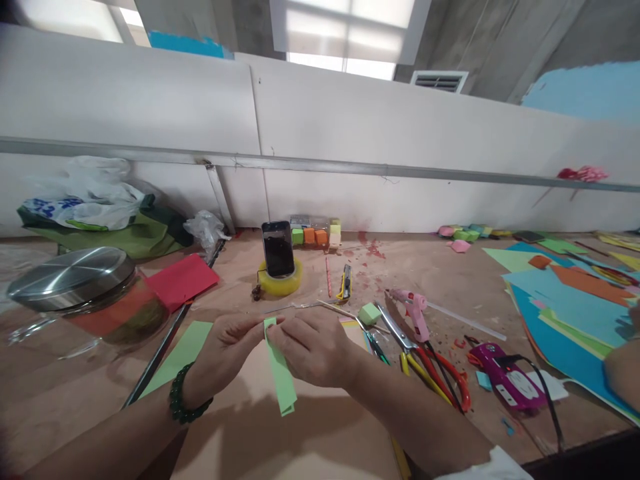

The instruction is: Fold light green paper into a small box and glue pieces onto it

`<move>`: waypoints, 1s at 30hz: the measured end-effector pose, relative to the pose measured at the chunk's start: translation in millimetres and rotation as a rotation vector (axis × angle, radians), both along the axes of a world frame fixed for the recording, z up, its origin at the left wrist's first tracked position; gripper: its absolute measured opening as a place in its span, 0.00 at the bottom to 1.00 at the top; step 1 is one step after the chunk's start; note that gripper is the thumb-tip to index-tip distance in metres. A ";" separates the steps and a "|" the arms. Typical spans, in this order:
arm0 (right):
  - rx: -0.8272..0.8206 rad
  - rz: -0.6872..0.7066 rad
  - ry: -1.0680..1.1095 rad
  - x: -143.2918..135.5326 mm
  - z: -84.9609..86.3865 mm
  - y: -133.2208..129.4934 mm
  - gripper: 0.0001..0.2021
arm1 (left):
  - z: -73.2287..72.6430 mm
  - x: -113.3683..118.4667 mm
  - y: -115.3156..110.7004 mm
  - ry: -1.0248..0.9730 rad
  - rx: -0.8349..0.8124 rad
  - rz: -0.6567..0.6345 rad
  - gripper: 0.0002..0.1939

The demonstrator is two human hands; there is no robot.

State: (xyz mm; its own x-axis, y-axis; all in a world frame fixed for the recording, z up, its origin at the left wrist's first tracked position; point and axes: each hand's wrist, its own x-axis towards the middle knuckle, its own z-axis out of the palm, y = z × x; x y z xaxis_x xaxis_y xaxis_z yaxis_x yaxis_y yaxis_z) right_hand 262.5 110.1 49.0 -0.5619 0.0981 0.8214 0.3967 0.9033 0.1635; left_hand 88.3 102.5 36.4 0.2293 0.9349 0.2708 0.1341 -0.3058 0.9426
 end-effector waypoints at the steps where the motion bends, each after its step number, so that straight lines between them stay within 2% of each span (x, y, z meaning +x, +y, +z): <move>1: 0.008 -0.006 -0.003 -0.1 -0.1 -0.1 0.06 | 0.7 0.0 0.5 -0.010 -0.010 0.001 0.13; 5: 0.014 -0.021 -0.015 0.2 -0.9 -0.5 0.07 | 2.7 0.7 2.7 -0.040 -0.043 -0.008 0.12; 8: -0.050 0.010 0.056 0.2 -0.7 -1.2 0.07 | 4.5 1.4 2.2 -0.019 -0.038 -0.014 0.14; 11: -0.334 0.053 0.219 -0.6 1.5 -2.0 0.05 | 7.9 2.2 -0.8 0.022 0.003 -0.039 0.14; 15: -0.768 0.087 0.353 -1.0 6.0 -0.3 0.09 | 10.4 2.2 -4.3 0.055 -0.013 -0.075 0.14; 17: -0.867 0.120 0.369 -0.5 7.7 1.3 0.09 | 9.9 1.6 -4.9 0.063 -0.021 -0.075 0.16; 19: -0.900 0.144 0.362 0.2 8.3 2.3 0.10 | 8.9 0.9 -4.7 0.059 -0.019 -0.083 0.17; 22: -0.779 0.137 0.323 0.9 6.2 1.4 0.09 | 7.9 0.3 -3.6 0.052 0.007 -0.080 0.17; 27: -0.126 0.001 0.016 0.4 -1.7 -4.3 0.07 | 7.2 1.4 -1.6 0.065 0.047 0.000 0.18; 30: 0.073 -0.059 -0.066 -0.1 -4.2 -5.4 0.08 | 8.0 2.9 -1.0 0.021 -0.025 -0.021 0.18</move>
